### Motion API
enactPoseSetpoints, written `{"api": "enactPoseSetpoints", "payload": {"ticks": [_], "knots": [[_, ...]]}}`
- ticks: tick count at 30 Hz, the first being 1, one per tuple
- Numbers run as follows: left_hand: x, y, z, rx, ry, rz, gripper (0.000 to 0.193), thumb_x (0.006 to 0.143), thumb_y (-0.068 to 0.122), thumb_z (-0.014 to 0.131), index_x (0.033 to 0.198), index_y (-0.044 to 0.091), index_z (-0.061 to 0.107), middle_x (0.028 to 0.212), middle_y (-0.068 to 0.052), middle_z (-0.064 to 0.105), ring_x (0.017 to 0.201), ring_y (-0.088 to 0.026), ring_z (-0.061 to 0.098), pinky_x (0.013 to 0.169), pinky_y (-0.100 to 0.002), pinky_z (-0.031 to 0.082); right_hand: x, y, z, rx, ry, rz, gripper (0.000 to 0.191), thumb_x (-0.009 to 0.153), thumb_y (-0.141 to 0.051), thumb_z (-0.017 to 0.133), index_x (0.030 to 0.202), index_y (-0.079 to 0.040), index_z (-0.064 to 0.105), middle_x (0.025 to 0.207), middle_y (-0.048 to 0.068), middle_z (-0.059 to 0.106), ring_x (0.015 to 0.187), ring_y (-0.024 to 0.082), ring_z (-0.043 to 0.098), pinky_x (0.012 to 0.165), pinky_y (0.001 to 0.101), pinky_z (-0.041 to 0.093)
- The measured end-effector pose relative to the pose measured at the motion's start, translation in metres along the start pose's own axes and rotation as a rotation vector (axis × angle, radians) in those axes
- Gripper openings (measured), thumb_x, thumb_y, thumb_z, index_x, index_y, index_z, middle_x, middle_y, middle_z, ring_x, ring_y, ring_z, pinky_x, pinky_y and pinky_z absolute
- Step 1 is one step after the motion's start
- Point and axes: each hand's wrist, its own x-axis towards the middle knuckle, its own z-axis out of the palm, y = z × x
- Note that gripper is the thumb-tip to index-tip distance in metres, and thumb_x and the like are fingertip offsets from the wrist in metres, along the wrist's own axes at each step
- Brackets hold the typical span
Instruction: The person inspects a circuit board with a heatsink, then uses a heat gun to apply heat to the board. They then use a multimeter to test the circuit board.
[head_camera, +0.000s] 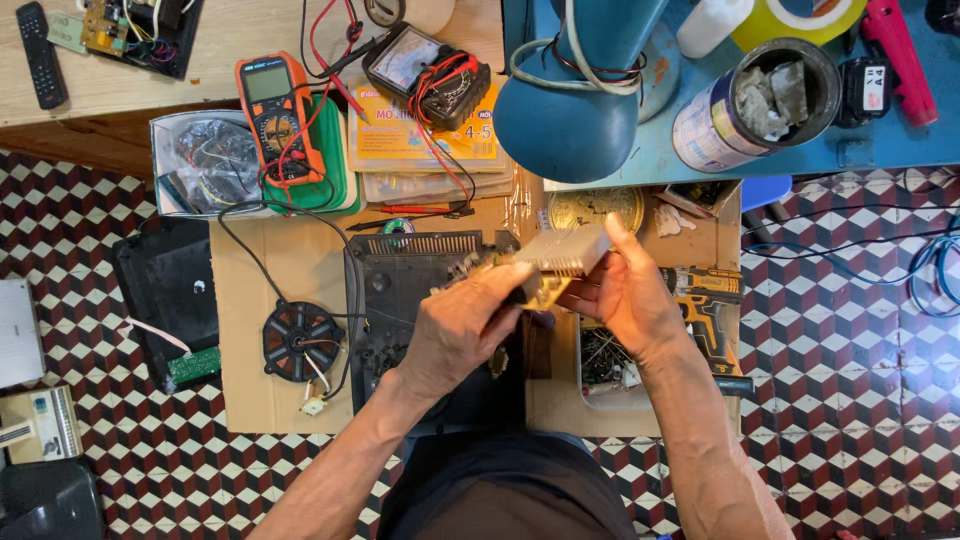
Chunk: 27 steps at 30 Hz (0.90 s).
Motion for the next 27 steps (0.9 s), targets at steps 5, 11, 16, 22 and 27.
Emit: {"api": "enactPoseSetpoints", "payload": {"ticks": [5,11,16,22,27], "knots": [[-0.002,-0.010,-0.006,-0.601,0.003,-0.721,0.046,0.098,0.017,0.067,0.142,0.006,0.060,0.111,-0.005,0.078,0.095,-0.011,0.068,0.083,-0.025,0.056,-0.001,0.020,0.012,-0.360,0.170,-0.245,0.063,0.102,-0.055,0.047,0.131,0.000,0.062,0.125,0.013,0.071,0.115,0.022,0.070,0.102,0.0354,0.052],[-0.002,-0.042,0.014,-1.150,0.033,-0.787,0.047,0.100,0.016,0.063,0.142,-0.002,0.056,0.120,-0.005,0.074,0.105,-0.007,0.067,0.094,-0.022,0.053,-0.007,0.049,0.023,-0.203,-0.011,-0.337,0.048,0.101,-0.034,0.059,0.134,0.000,0.061,0.123,0.006,0.069,0.107,0.013,0.064,0.094,0.0301,0.052],[-0.002,-0.057,0.032,-1.174,0.022,-0.894,0.045,0.101,0.020,0.061,0.140,-0.003,0.062,0.113,-0.006,0.075,0.096,-0.008,0.069,0.086,-0.023,0.054,-0.007,0.041,0.024,-0.097,0.043,-0.288,0.040,0.099,-0.026,0.064,0.129,0.001,0.064,0.112,0.006,0.071,0.094,0.012,0.068,0.080,0.0267,0.057],[-0.003,-0.060,0.039,-1.147,0.036,-0.989,0.044,0.100,0.027,0.058,0.135,0.003,0.065,0.108,-0.002,0.074,0.088,-0.007,0.068,0.074,-0.024,0.055,-0.003,0.033,0.022,-0.106,0.103,-0.221,0.038,0.098,-0.025,0.065,0.123,0.003,0.067,0.104,0.008,0.073,0.083,0.013,0.069,0.071,0.0270,0.058],[-0.001,-0.060,0.037,-1.127,0.063,-1.006,0.042,0.099,0.028,0.059,0.133,0.004,0.067,0.109,-0.001,0.074,0.090,-0.007,0.068,0.072,-0.024,0.056,0.007,0.036,0.019,-0.058,0.063,-0.180,0.040,0.098,-0.026,0.066,0.123,0.005,0.067,0.104,0.009,0.073,0.083,0.014,0.070,0.071,0.0267,0.059]]}}
